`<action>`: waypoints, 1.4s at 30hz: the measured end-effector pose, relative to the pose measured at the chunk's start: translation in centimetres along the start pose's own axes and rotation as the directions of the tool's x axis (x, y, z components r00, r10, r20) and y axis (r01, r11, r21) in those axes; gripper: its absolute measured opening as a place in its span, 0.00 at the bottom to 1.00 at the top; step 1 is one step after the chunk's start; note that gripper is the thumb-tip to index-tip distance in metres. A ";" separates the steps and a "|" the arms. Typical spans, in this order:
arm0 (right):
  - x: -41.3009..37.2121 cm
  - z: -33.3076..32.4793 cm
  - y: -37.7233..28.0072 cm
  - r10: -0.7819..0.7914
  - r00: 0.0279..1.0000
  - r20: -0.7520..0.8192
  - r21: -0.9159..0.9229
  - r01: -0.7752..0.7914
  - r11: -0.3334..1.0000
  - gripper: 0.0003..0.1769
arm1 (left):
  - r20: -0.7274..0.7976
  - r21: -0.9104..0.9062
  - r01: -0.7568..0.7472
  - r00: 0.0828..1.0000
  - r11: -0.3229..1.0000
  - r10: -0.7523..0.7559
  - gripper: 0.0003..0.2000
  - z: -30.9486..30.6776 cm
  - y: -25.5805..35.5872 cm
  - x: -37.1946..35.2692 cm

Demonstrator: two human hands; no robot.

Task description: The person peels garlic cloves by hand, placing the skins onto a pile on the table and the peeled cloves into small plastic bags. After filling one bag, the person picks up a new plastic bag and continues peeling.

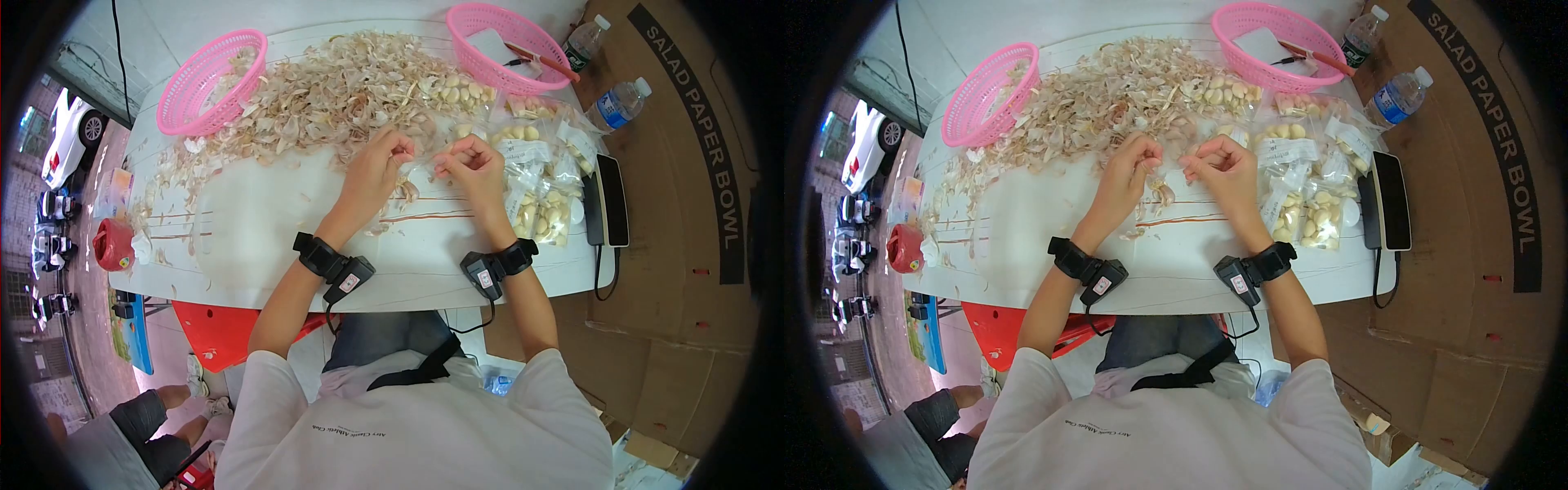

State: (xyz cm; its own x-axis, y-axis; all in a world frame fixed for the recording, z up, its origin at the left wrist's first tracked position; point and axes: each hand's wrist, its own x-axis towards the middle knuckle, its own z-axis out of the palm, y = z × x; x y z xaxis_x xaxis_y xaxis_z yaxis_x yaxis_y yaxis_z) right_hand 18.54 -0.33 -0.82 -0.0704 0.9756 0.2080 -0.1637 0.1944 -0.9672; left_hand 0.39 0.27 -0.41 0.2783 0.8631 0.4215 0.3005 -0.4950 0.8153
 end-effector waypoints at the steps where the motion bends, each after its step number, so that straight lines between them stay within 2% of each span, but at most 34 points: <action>1: 0.0 -0.1 0.0 0.003 0.999 -0.037 0.012 -0.002 1.000 0.08 | -0.001 0.000 -0.001 1.000 1.000 0.001 0.04 0.1 -0.5 0.0; 3: 0.2 -0.2 -0.1 0.004 0.997 -0.073 0.024 -0.002 1.000 0.08 | -0.125 -0.024 0.087 0.988 0.996 -0.089 0.03 0.3 -1.2 0.1; 4: 0.2 -0.2 0.0 -0.003 0.997 -0.074 0.030 0.005 1.000 0.08 | -0.126 -0.023 0.085 0.988 0.996 -0.088 0.03 0.1 -1.3 0.1; 6: 0.2 -0.3 0.1 -0.010 0.997 -0.075 0.037 0.013 0.999 0.08 | -0.070 -0.171 0.245 0.963 0.954 -0.260 0.04 -0.2 -1.1 0.1; 7: 0.2 -0.4 0.1 0.006 1.000 -0.024 -0.035 -0.007 0.999 0.08 | -0.071 -0.171 0.245 0.963 0.954 -0.260 0.04 -0.2 -0.8 0.2; 8: 0.1 -0.4 0.1 0.026 0.999 0.026 -0.107 -0.023 0.994 0.08 | -0.050 -0.166 0.171 0.982 0.971 -0.181 0.06 -0.2 -0.5 0.2; 9: 0.1 -0.3 0.1 0.026 0.999 0.027 -0.107 -0.023 0.994 0.08 | -0.029 -0.162 0.095 0.994 0.982 -0.101 0.07 -0.3 -0.1 0.3; 10: 0.0 -0.1 0.1 0.025 0.999 0.047 -0.126 -0.018 0.992 0.08 | -0.029 -0.162 0.096 0.994 0.982 -0.102 0.07 -0.3 0.2 0.3; 12: -0.1 -0.1 0.2 0.024 0.997 0.068 -0.145 -0.014 0.989 0.08 | -0.052 -0.181 -0.004 0.999 0.983 -0.006 0.09 -0.2 0.8 0.3; 18: -0.3 0.2 0.6 0.045 0.991 0.126 -0.203 -0.019 0.979 0.09 | 0.039 -0.168 -0.015 0.999 0.986 0.022 0.06 -0.5 0.7 0.2; 24: -0.4 0.2 0.7 0.031 0.989 0.143 -0.212 0.000 0.977 0.09 | 0.055 -0.273 0.099 0.995 0.957 -0.087 0.03 -0.5 0.7 0.1; 27: -0.6 0.4 0.2 0.041 0.989 0.144 -0.207 -0.010 0.978 0.10 | 0.066 -0.263 0.130 0.991 0.956 -0.116 0.03 -0.5 0.9 0.0; 35: -0.6 0.3 -0.1 0.023 0.989 0.148 -0.315 0.025 0.949 0.10 | 0.099 -0.282 0.137 0.989 0.949 -0.114 0.03 -0.6 0.3 0.0; 40: -0.6 0.3 0.1 0.013 0.988 0.152 -0.300 0.034 0.953 0.11 | 0.075 -0.286 0.103 0.994 0.953 -0.085 0.04 -0.4 0.1 0.1; 42: -0.6 0.3 0.1 0.004 0.989 0.151 -0.293 0.040 0.955 0.11 | 0.099 -0.301 0.189 0.981 0.935 -0.167 0.02 -0.5 0.4 0.1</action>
State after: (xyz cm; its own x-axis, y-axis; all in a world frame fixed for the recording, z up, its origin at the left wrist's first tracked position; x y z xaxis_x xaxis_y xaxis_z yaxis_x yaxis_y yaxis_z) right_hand 18.26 -0.92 -1.01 -0.2188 0.9499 0.2233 0.1291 0.2550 -0.9583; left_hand 0.11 0.20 0.10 0.3130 0.9194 0.2381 0.0589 -0.2690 0.9613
